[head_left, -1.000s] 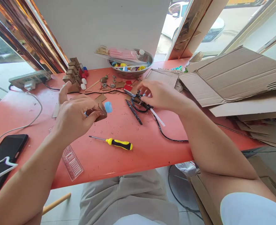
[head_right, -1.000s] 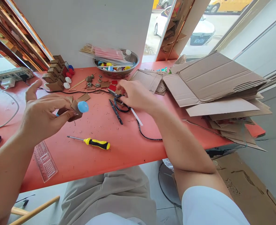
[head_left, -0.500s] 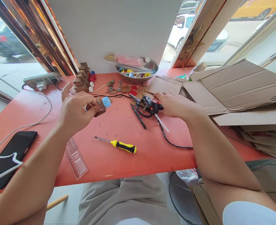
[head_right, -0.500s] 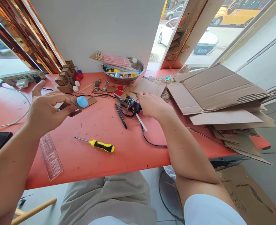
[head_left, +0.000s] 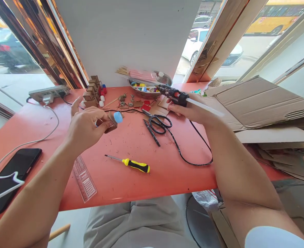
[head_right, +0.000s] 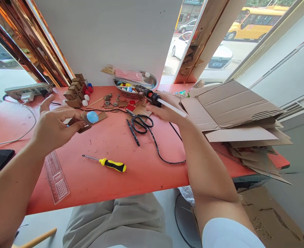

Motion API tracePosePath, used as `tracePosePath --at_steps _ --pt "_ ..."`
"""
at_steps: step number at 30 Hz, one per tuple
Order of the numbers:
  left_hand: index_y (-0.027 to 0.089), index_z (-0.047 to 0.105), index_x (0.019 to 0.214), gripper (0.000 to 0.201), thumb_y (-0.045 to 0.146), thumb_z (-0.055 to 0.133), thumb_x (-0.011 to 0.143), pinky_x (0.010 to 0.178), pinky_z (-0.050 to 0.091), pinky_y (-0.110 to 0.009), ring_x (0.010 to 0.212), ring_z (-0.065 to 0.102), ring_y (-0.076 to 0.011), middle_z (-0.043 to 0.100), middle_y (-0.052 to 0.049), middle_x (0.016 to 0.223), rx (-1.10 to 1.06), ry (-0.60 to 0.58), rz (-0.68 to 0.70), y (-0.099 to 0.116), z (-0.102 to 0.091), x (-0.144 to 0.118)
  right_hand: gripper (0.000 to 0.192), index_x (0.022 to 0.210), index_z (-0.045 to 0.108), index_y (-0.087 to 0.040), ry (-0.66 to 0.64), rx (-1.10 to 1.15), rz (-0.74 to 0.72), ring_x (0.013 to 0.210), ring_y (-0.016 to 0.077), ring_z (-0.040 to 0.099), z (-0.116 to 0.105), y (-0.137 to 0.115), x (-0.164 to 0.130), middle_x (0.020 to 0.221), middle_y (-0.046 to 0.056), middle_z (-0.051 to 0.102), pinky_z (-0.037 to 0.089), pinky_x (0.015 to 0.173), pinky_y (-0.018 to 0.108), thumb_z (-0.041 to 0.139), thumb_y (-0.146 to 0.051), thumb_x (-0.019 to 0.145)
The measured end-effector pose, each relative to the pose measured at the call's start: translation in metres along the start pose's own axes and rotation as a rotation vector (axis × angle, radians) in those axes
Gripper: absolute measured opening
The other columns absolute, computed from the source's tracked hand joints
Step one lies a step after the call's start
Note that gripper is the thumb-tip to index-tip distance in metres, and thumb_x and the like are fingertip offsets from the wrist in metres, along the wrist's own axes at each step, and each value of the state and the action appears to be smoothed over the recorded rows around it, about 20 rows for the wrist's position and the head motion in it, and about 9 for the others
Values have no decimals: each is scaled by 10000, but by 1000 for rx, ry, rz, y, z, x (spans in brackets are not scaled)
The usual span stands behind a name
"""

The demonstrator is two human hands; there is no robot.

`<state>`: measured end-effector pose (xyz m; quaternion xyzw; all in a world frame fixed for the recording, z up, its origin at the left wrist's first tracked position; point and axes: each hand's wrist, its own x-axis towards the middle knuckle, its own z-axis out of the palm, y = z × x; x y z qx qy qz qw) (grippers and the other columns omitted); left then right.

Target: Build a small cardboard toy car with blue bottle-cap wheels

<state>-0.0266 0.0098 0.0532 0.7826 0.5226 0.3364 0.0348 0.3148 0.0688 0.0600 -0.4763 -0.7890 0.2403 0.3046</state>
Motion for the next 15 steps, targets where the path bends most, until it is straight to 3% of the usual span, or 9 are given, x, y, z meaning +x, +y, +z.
tracePosePath --at_steps 6,9,12,15 --pt "289 620 623 246 336 595 864 1326 215 -668 735 714 -198 718 61 648 -54 3 6 1 -1 0 616 917 599 -216 -227 496 -130 509 84 452 33 -18 -1 751 17 691 413 497 272 735 -812 846" --pt "289 605 611 249 330 596 857 1331 219 -662 717 703 -193 689 67 625 -38 17 -9 1 -3 1 692 918 605 -206 -312 592 -205 456 73 412 52 -25 -4 619 -39 603 389 462 253 652 -893 844" --pt "286 593 612 237 322 606 846 1339 207 -652 703 695 -186 697 72 644 7 30 -18 0 -6 1 697 863 633 -200 -266 563 -217 412 81 408 65 -32 -7 502 -82 467 333 417 238 608 -896 870" --pt "292 616 634 232 328 609 863 1349 169 -662 703 698 -187 703 77 651 32 52 -6 -1 -8 1 700 828 634 -197 -174 573 -179 379 76 385 72 -36 -9 479 -79 460 295 385 237 604 -894 874"
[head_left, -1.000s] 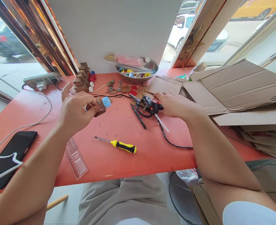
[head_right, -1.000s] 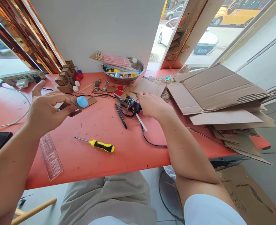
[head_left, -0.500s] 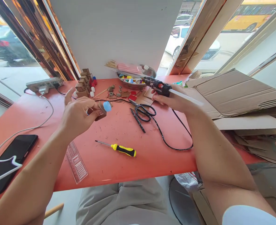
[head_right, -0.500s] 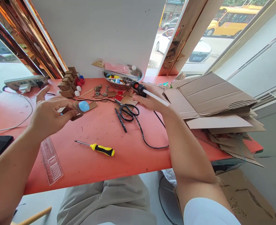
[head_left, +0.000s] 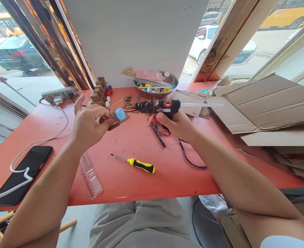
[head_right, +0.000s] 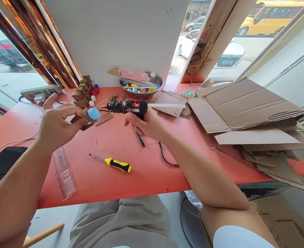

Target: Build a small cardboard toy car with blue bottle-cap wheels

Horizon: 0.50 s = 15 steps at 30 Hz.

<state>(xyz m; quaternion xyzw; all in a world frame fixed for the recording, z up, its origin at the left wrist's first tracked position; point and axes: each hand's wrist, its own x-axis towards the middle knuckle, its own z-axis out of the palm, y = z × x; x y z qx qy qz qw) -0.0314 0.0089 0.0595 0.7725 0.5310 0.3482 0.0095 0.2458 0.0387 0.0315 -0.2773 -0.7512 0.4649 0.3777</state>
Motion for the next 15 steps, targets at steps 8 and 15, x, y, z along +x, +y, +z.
tracePosePath --at_steps 8,15 --pt "335 640 647 236 358 609 880 1346 277 -588 715 705 -203 666 79 600 -17 26 11 2 -2 -4 719 751 584 -216 22 -24 -6 353 78 400 5 -7 0 471 -78 485 303 396 255 620 -930 823" --pt "324 645 665 275 388 587 925 1333 309 -610 707 711 -200 676 74 613 16 22 38 3 -3 -5 710 731 545 -231 20 -26 -1 336 78 397 7 -10 -1 445 -89 460 285 404 254 620 -931 825"
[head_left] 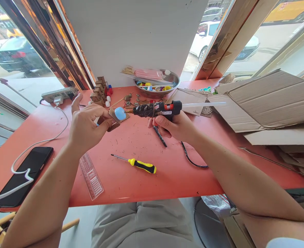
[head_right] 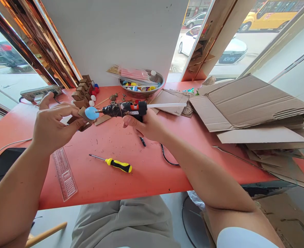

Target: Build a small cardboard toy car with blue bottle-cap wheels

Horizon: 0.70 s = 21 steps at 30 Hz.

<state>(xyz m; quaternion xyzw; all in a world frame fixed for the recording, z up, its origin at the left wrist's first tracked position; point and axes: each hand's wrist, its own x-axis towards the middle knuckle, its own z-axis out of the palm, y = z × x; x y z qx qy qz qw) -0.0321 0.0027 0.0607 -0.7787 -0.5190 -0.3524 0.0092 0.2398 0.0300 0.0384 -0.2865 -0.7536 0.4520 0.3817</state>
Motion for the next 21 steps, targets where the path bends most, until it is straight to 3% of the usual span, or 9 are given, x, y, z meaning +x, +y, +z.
tracePosePath --at_steps 6,17,21 --pt "340 630 661 245 354 611 904 1325 354 -560 741 721 -198 681 78 634 -19 0 -16 -1 0 -1 715 724 545 -230 -4 -23 -10 336 78 398 0 0 0 445 -84 469 293 404 260 604 -935 832" --pt "339 697 680 285 405 592 938 1329 303 -605 757 734 -212 703 64 659 40 15 9 0 0 -2 686 774 592 -207 -3 -15 22 355 91 414 -1 0 -2 438 -76 454 299 421 262 623 -885 871" --pt "343 678 673 282 380 585 937 1320 342 -565 748 731 -195 699 71 650 26 -19 2 2 -1 -2 635 784 597 -204 -2 -9 23 363 85 421 -1 0 -2 474 -72 467 295 419 258 658 -826 896"
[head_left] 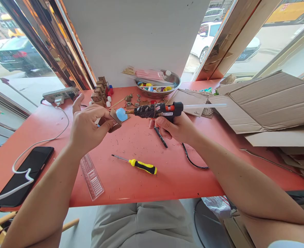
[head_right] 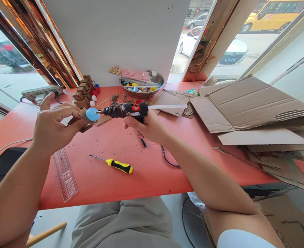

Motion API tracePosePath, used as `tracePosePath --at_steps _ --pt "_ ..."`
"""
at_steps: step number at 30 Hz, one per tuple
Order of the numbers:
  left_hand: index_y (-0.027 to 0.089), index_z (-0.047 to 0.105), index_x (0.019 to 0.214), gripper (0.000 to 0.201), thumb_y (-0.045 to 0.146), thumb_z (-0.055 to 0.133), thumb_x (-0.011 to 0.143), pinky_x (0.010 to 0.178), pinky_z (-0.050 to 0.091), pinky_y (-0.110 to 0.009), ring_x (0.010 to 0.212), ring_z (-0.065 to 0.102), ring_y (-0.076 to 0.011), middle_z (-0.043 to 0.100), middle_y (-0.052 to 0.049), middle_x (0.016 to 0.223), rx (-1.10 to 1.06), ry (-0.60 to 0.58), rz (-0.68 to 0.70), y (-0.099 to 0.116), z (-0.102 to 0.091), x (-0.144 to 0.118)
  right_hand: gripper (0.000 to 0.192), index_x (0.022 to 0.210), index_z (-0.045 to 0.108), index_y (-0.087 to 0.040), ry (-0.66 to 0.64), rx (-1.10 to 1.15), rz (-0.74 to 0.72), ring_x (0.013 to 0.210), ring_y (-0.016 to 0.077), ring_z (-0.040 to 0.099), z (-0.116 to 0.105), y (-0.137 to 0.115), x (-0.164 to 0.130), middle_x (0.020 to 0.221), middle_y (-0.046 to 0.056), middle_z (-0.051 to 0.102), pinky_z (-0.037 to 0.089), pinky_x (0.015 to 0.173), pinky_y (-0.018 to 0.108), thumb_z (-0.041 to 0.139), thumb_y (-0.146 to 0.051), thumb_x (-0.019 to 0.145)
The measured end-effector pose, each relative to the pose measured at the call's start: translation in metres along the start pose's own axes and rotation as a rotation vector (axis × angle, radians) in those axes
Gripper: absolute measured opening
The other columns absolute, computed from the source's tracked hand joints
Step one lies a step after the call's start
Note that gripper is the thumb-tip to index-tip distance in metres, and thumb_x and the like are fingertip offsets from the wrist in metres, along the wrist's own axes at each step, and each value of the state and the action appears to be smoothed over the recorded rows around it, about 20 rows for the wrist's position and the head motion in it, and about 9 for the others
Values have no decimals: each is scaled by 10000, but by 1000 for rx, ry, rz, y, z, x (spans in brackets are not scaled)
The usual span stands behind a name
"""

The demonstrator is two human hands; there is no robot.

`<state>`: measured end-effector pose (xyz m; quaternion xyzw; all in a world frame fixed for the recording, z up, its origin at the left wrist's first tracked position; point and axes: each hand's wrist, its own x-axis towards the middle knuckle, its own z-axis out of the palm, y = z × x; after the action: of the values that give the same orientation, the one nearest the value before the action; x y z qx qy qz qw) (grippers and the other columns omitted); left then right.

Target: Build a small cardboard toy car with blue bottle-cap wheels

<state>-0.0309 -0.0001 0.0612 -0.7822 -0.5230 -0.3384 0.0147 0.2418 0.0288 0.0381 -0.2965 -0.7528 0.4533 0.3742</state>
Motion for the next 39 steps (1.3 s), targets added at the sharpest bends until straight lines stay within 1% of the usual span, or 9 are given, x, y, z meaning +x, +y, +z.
tracePosePath --at_steps 2,5,11,16,21,25,30,35,39 --pt "339 658 667 278 362 585 934 1314 362 -540 733 727 -185 689 78 639 -33 -12 -8 1 -1 0 624 778 593 -206 -5 0 4 361 83 422 0 0 0 472 -73 466 286 411 258 670 -813 897" --pt "329 646 676 257 346 591 927 1324 346 -540 718 718 -178 681 87 645 -66 10 1 -1 0 0 646 754 562 -216 -11 6 -11 351 76 410 0 0 0 468 -76 460 280 398 255 652 -842 889" --pt "337 689 726 201 301 631 916 1334 302 -557 707 704 -181 669 97 641 -86 58 90 -13 5 -1 631 756 513 -220 -30 39 -73 366 58 406 2 0 0 520 -71 465 292 403 235 646 -815 919" --pt "336 685 708 210 291 649 910 1332 311 -559 674 700 -176 672 106 637 -80 95 124 -13 6 0 691 737 495 -230 -7 36 -53 337 57 396 2 -1 1 498 -69 489 299 387 240 615 -898 862" --pt "322 657 663 250 291 636 910 1331 312 -555 664 694 -167 647 107 604 -106 97 132 -10 9 -1 712 723 509 -230 15 9 -32 333 66 395 2 0 1 464 -73 471 284 376 238 600 -926 843" --pt "317 686 689 243 299 622 922 1351 241 -616 628 662 -146 633 118 603 -136 132 145 -9 10 -1 698 743 546 -219 18 -16 -42 347 75 406 0 3 1 463 -75 466 309 402 242 596 -904 871" --pt "304 683 676 267 297 615 935 1361 149 -669 600 638 -133 593 127 579 -146 191 168 -9 10 0 601 799 595 -202 -9 -21 -43 379 84 430 -2 2 0 478 -79 467 312 428 246 665 -785 924" --pt "311 694 695 249 284 617 930 1363 142 -671 602 642 -131 612 131 596 -143 174 173 -9 11 0 688 734 531 -225 -5 -12 -51 347 70 403 0 1 0 467 -79 462 306 411 247 604 -894 875" --pt "293 649 636 299 298 598 930 1365 163 -649 623 647 -132 596 119 584 -150 188 160 -8 16 -2 714 725 517 -232 16 -13 -34 339 74 400 0 1 0 465 -76 471 298 397 251 594 -932 842"
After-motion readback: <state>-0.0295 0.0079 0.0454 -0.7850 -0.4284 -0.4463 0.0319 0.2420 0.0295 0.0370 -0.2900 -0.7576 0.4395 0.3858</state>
